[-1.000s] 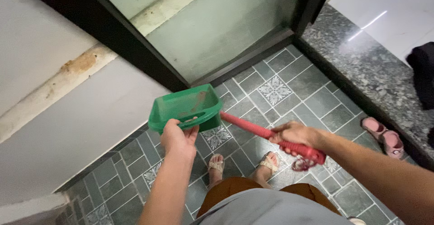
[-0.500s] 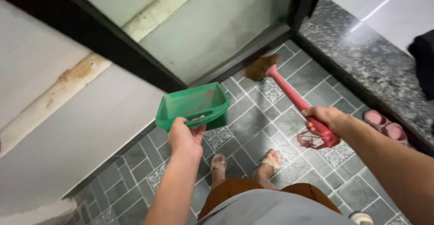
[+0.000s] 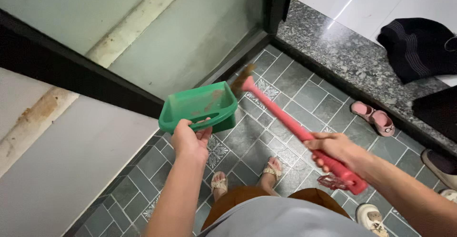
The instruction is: The person sweeps debris into a dustpan and then organizes several pairs of shoes on the tiled floor.
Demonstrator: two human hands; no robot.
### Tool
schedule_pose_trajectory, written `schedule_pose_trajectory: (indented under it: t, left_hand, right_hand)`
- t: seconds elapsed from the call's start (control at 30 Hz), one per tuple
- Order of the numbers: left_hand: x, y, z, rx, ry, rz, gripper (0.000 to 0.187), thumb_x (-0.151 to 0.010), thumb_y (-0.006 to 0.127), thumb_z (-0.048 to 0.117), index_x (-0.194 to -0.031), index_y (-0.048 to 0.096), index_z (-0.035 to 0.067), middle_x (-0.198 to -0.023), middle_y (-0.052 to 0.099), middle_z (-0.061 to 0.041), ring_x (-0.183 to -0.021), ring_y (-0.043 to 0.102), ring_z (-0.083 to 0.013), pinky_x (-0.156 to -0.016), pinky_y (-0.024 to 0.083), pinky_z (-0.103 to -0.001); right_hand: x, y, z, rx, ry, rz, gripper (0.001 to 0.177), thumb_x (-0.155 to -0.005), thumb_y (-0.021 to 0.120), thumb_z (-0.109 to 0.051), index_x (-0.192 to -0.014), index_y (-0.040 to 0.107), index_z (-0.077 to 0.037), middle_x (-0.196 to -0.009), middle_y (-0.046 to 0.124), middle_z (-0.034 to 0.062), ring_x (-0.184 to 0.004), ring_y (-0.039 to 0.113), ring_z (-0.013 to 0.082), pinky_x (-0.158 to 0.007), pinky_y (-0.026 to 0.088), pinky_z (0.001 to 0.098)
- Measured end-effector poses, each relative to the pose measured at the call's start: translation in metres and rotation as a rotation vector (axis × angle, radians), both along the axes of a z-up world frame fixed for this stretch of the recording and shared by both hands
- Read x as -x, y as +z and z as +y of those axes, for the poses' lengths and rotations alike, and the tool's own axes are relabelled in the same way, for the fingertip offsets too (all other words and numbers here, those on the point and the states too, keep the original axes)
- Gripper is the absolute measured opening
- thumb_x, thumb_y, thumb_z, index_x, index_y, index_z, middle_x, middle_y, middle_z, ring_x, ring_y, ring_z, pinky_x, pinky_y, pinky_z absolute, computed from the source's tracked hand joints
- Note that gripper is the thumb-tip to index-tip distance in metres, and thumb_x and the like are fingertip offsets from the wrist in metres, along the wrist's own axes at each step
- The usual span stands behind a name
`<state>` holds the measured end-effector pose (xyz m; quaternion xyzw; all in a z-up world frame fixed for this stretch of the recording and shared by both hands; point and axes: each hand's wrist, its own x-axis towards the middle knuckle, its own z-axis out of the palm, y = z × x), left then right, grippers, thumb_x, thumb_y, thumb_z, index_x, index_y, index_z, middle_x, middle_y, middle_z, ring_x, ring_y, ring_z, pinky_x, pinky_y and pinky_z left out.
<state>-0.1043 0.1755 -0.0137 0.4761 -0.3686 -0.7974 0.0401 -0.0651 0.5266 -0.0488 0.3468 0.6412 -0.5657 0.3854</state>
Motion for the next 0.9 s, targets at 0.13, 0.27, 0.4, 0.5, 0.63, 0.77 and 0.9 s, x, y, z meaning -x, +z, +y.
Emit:
schedule_pose_trajectory:
  t: [0.13,0.27,0.4,0.5,0.63,0.77,0.9]
  left_hand:
    - [0.003,0.002,0.001,-0.011,0.004,0.009,0.036,-0.088,0.047,0.009,-0.123,0.054,0.001,-0.107,0.069,-0.017,-0.082,0.073,-0.0294,-0.076,0.059,-0.042]
    - [-0.002,0.002,-0.004,-0.011,0.025,0.0,0.035,-0.089,0.047,0.009,-0.123,0.053,0.001,-0.107,0.068,-0.017,-0.082,0.073,-0.0299,-0.076,0.06,-0.042]
    - [-0.009,-0.002,-0.009,-0.006,0.009,-0.012,0.036,-0.09,0.047,0.011,-0.124,0.054,0.002,-0.107,0.068,-0.016,-0.085,0.074,-0.0281,-0.076,0.058,-0.042]
    - [-0.012,-0.005,-0.008,-0.021,0.021,-0.042,0.036,-0.09,0.048,0.011,-0.124,0.056,0.002,-0.108,0.068,-0.015,-0.087,0.072,-0.0278,-0.08,0.06,-0.043]
    - [-0.017,-0.004,-0.004,-0.012,0.013,-0.047,0.036,-0.09,0.047,0.009,-0.124,0.054,0.001,-0.107,0.067,-0.017,-0.086,0.072,-0.0302,-0.079,0.059,-0.044]
    - [-0.018,0.0,0.001,-0.01,-0.011,-0.024,0.035,-0.09,0.047,0.009,-0.123,0.053,-0.001,-0.108,0.066,-0.017,-0.086,0.073,-0.0302,-0.078,0.06,-0.044]
    - [-0.014,0.008,0.006,-0.042,0.021,-0.029,0.035,-0.09,0.045,0.007,-0.123,0.05,-0.003,-0.11,0.065,-0.019,-0.086,0.072,-0.0323,-0.079,0.062,-0.044]
  right_hand:
    - [0.005,-0.009,-0.035,0.149,0.108,-0.036,0.059,-0.09,0.071,-0.015,-0.147,0.055,-0.009,-0.064,0.057,0.0066,-0.045,0.052,0.0148,-0.039,0.044,0.03]
    - [0.008,-0.031,-0.05,0.068,0.281,-0.051,0.065,-0.088,0.074,-0.013,-0.15,0.055,-0.016,-0.062,0.055,0.007,-0.044,0.052,0.0156,-0.04,0.044,0.0323]
    - [-0.006,-0.05,-0.026,0.046,0.203,-0.074,0.064,-0.088,0.072,-0.014,-0.15,0.055,-0.015,-0.061,0.054,0.0084,-0.043,0.051,0.0173,-0.039,0.043,0.0344]
    - [-0.027,-0.057,0.006,0.049,0.15,-0.077,0.067,-0.088,0.07,-0.014,-0.152,0.052,-0.014,-0.062,0.052,0.0088,-0.044,0.051,0.0181,-0.039,0.045,0.0351]
    - [-0.054,-0.052,0.04,-0.036,0.039,-0.116,0.071,-0.089,0.07,-0.013,-0.156,0.045,-0.014,-0.064,0.051,0.0099,-0.046,0.049,0.0188,-0.039,0.042,0.0367]
    - [-0.072,-0.027,0.054,-0.124,-0.073,-0.175,0.07,-0.09,0.069,-0.013,-0.156,0.044,-0.015,-0.064,0.05,0.0102,-0.046,0.046,0.019,-0.04,0.043,0.0391]
    - [-0.071,0.0,0.054,-0.209,-0.035,-0.149,0.063,-0.094,0.071,-0.015,-0.154,0.051,-0.014,-0.063,0.051,0.0097,-0.044,0.046,0.0184,-0.04,0.04,0.0356]
